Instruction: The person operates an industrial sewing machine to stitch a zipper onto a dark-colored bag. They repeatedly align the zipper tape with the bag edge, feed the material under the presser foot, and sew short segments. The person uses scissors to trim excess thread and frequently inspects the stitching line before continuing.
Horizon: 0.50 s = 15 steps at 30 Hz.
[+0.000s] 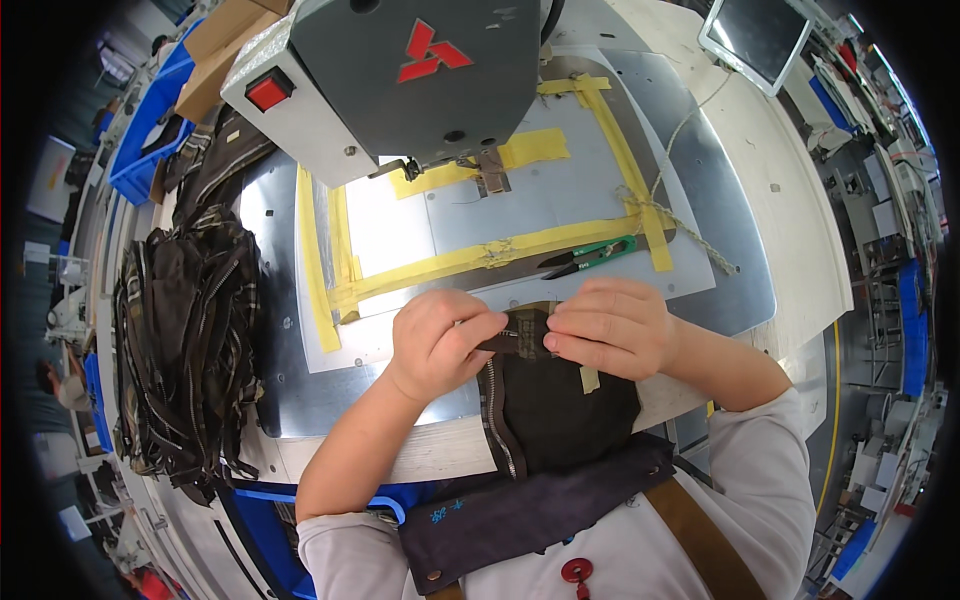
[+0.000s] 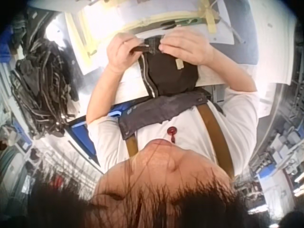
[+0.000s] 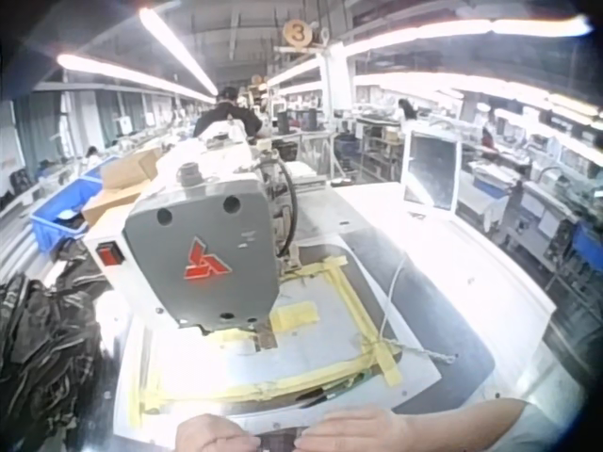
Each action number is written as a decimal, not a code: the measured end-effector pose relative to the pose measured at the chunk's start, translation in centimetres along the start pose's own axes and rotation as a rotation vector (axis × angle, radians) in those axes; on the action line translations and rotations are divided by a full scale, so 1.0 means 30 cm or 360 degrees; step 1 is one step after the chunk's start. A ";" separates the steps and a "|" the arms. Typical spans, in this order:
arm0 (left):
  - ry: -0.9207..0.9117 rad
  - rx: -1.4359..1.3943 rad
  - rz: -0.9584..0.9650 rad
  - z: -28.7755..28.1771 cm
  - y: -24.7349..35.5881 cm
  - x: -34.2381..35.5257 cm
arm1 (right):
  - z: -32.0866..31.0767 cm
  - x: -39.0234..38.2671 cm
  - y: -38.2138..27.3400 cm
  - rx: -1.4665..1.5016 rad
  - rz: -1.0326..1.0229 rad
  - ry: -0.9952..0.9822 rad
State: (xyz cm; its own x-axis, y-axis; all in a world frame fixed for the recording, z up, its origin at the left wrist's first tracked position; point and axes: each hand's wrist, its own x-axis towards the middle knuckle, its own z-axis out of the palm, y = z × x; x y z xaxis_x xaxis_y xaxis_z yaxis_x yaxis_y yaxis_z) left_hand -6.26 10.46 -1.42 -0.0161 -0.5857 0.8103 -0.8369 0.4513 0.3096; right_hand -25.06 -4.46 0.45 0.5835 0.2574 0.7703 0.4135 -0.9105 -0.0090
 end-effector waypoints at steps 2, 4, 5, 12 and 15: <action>-0.0120 0.0043 -0.0050 -0.002 0.007 0.009 | -0.013 -0.009 -0.006 0.0031 0.0046 -0.0039; -0.0143 0.0055 -0.0098 0.003 0.010 0.021 | -0.036 -0.013 -0.014 0.0228 0.0329 -0.0042; -0.0107 0.0047 -0.0128 0.005 0.013 0.020 | -0.049 -0.009 -0.023 0.0417 0.0588 -0.0019; -0.0098 -0.0209 -0.0455 0.021 0.029 0.017 | -0.195 -0.136 -0.151 0.1124 0.2144 -0.0780; -0.0039 -0.0494 -0.0608 0.046 0.042 0.018 | -0.371 -0.172 -0.100 0.1030 0.2332 -0.0191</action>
State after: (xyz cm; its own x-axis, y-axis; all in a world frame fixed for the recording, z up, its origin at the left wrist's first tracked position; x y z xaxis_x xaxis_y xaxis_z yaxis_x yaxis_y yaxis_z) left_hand -8.06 9.78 -1.28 0.2443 -0.7626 0.5990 -0.5832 0.3780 0.7190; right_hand -37.09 -6.64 3.61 0.7597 -0.6201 -0.1958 -0.3301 -0.1083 -0.9377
